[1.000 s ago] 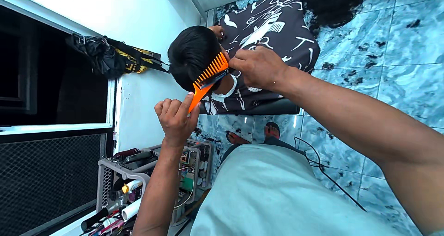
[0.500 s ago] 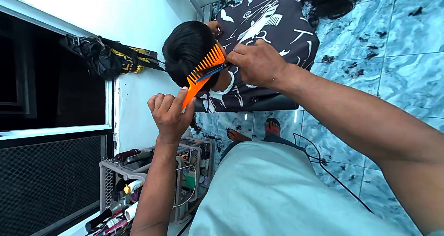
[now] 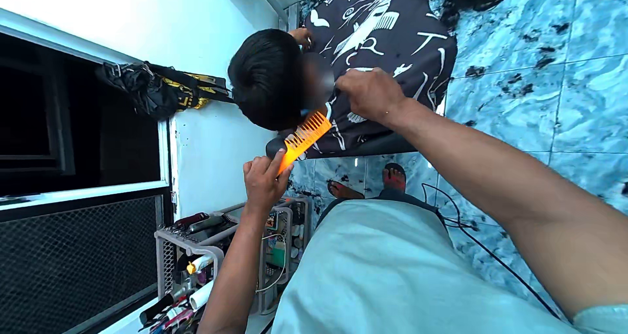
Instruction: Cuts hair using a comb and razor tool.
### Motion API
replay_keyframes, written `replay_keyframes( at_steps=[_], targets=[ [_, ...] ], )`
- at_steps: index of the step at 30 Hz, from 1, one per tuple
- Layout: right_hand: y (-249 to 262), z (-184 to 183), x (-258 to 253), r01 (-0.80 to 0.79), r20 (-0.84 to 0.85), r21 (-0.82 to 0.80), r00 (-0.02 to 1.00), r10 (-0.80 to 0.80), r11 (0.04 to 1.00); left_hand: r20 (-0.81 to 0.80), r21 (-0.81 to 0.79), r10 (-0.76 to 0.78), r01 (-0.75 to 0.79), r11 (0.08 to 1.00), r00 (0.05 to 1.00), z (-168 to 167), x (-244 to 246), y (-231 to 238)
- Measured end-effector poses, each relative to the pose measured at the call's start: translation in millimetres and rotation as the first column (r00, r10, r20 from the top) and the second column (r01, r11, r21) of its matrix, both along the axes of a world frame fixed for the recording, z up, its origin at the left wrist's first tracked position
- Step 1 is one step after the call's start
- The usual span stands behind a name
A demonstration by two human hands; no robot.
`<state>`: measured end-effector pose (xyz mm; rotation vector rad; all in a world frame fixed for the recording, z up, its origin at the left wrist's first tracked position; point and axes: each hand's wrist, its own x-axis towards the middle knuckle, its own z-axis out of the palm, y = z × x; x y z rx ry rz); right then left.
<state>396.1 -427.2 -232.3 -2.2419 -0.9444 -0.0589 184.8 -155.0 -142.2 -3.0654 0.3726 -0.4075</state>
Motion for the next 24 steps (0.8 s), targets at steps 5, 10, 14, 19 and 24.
replay_keyframes(
  at_steps=[5,10,14,19,24],
  targets=[
    [8.4,10.4,6.6,-0.152,0.063,-0.063,0.986,0.156,0.986,0.139,0.081,0.006,-0.017,0.997,0.99,27.5,14.3,-19.8],
    [12.6,18.5,9.9,-0.168,-0.009,0.03,0.986,0.168,0.985,0.25,0.084,0.03,-0.053,0.995,0.968,52.0,22.5,-41.2],
    [15.8,13.3,12.7,-0.158,-0.054,0.092,0.985,0.163,0.983,0.266,0.104,0.026,-0.055,0.993,0.964,57.8,25.2,-44.1],
    [18.6,10.3,15.4,-0.181,-0.024,0.116,0.982,0.185,0.977,0.275,0.113,0.019,-0.052,0.992,0.961,58.3,25.2,-44.8],
    [14.4,13.3,12.6,-0.169,-0.077,0.228,0.979,0.19,0.959,0.306,-0.033,0.124,-0.119,0.992,0.944,67.9,35.2,-39.3]
  ],
)
